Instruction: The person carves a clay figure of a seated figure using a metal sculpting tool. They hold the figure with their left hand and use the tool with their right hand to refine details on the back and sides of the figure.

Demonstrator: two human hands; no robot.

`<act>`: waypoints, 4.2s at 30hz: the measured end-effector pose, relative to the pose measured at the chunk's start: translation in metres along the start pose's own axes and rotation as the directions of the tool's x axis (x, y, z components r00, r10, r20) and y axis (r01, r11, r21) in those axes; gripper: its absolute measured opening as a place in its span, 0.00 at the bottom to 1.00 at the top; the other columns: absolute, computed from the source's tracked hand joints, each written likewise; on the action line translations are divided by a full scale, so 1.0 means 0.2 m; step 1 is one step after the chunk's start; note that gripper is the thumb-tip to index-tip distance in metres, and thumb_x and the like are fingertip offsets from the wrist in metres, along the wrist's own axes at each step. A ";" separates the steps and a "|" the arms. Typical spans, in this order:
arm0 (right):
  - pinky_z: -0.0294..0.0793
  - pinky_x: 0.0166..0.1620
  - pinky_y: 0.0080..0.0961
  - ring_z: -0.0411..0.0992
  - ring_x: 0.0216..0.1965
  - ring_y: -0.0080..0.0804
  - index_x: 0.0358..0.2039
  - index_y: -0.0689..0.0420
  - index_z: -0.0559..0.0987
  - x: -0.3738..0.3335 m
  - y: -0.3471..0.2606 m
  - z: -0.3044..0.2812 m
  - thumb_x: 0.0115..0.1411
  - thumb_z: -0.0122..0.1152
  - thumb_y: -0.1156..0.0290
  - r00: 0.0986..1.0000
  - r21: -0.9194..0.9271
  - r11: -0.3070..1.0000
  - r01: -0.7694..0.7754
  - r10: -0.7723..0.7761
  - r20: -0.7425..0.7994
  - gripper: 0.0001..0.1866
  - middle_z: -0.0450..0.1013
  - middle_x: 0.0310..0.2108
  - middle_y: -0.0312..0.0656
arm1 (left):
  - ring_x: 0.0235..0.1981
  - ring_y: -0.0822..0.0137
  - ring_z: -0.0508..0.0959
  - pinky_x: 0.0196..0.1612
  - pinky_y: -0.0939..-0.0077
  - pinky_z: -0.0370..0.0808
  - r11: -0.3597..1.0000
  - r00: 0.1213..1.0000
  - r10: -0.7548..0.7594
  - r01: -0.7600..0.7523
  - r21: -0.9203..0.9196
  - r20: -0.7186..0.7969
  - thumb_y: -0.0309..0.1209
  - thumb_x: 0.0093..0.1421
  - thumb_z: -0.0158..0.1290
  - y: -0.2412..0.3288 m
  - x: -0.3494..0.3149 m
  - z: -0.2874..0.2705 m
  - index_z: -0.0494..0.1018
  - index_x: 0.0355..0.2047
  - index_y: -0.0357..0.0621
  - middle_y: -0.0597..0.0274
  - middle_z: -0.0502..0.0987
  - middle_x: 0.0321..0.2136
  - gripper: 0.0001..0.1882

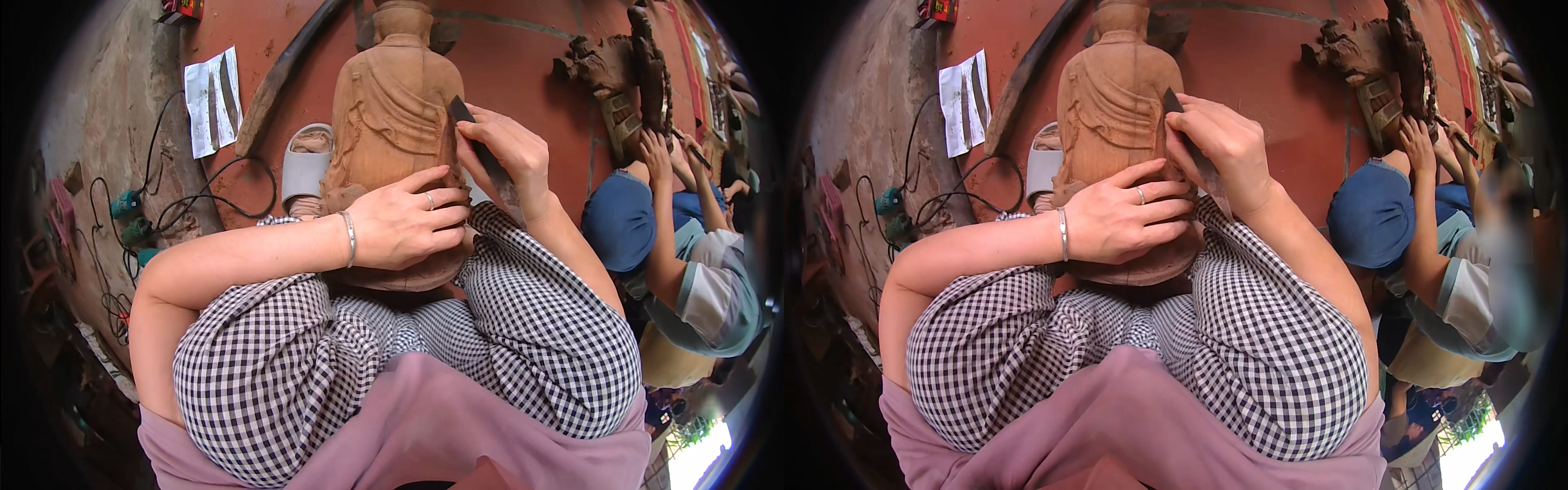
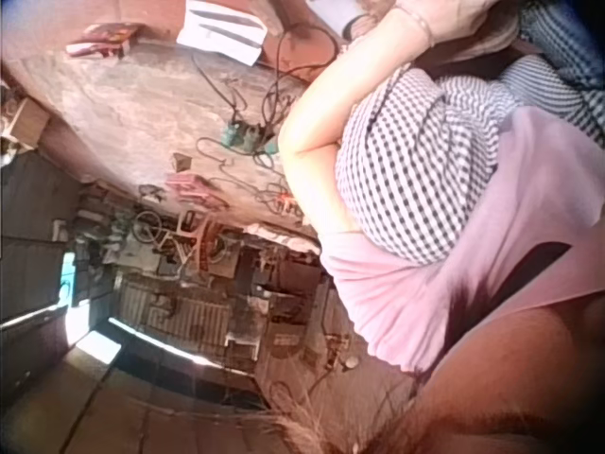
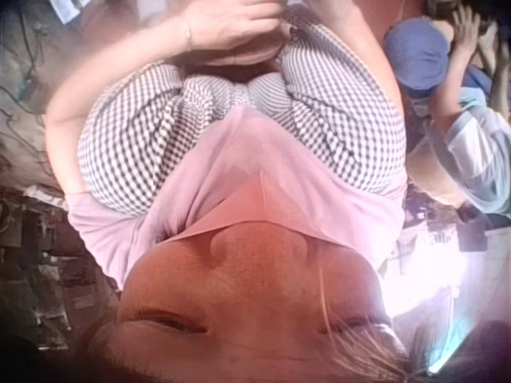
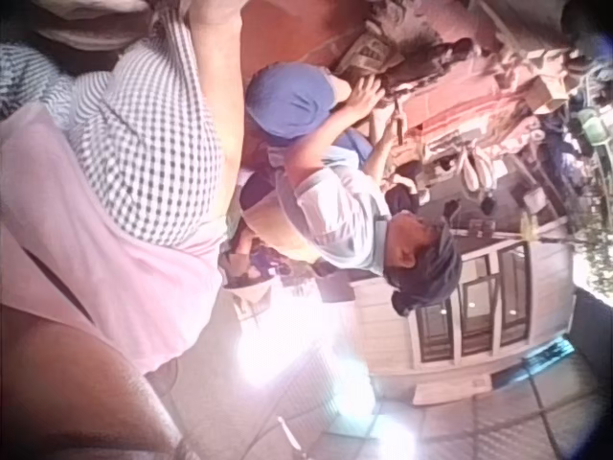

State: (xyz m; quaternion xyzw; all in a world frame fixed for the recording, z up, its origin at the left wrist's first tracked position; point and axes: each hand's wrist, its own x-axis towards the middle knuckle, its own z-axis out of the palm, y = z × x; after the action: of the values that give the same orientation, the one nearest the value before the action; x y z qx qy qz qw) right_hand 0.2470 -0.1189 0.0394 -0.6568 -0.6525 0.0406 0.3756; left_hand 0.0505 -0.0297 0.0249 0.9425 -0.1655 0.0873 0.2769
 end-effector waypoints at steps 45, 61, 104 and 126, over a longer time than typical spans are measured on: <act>0.76 0.38 0.22 0.77 0.33 0.22 0.41 0.62 0.80 -0.32 -0.03 -0.04 0.63 0.66 0.75 0.802 0.572 0.611 -0.548 0.578 0.151 0.08 0.79 0.31 0.40 | 0.63 0.52 0.74 0.67 0.49 0.67 0.994 0.995 -0.095 0.094 -0.064 -0.021 0.35 0.46 0.66 -0.05 -0.16 -0.11 0.78 0.54 0.46 0.50 0.76 0.60 0.31; 0.81 0.34 0.31 0.79 0.29 0.37 0.41 0.63 0.83 -0.20 -0.01 0.04 0.53 0.75 0.72 0.997 0.181 0.983 -0.017 0.031 -0.075 0.16 0.80 0.28 0.42 | 0.61 0.56 0.76 0.70 0.47 0.63 0.992 0.992 -0.123 0.123 -0.015 -0.009 0.40 0.44 0.66 -0.06 -0.12 -0.10 0.76 0.56 0.42 0.54 0.78 0.56 0.36; 0.83 0.38 0.30 0.83 0.36 0.43 0.36 0.63 0.81 -0.22 -0.01 0.09 0.55 0.72 0.78 0.972 0.360 0.912 -0.195 0.228 -0.050 0.09 0.82 0.37 0.50 | 0.58 0.58 0.79 0.67 0.49 0.67 0.995 0.995 -0.082 0.078 -0.068 -0.053 0.39 0.49 0.67 -0.09 -0.16 -0.09 0.77 0.53 0.43 0.56 0.80 0.54 0.30; 0.85 0.48 0.34 0.78 0.27 0.40 0.29 0.63 0.78 -0.31 -0.04 0.06 0.53 0.68 0.83 0.988 0.369 0.918 -0.142 0.154 -0.003 0.06 0.76 0.26 0.45 | 0.58 0.54 0.79 0.68 0.51 0.66 0.996 0.996 -0.075 0.072 -0.059 -0.041 0.38 0.47 0.68 -0.09 -0.17 -0.09 0.78 0.52 0.43 0.56 0.81 0.54 0.31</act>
State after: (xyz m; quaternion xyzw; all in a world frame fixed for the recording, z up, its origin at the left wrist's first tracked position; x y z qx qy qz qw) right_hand 0.2255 -0.1696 0.0080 -0.6229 -0.5756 0.1798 0.4984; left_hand 0.0243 0.0037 0.0223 0.9376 -0.1272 0.0924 0.3103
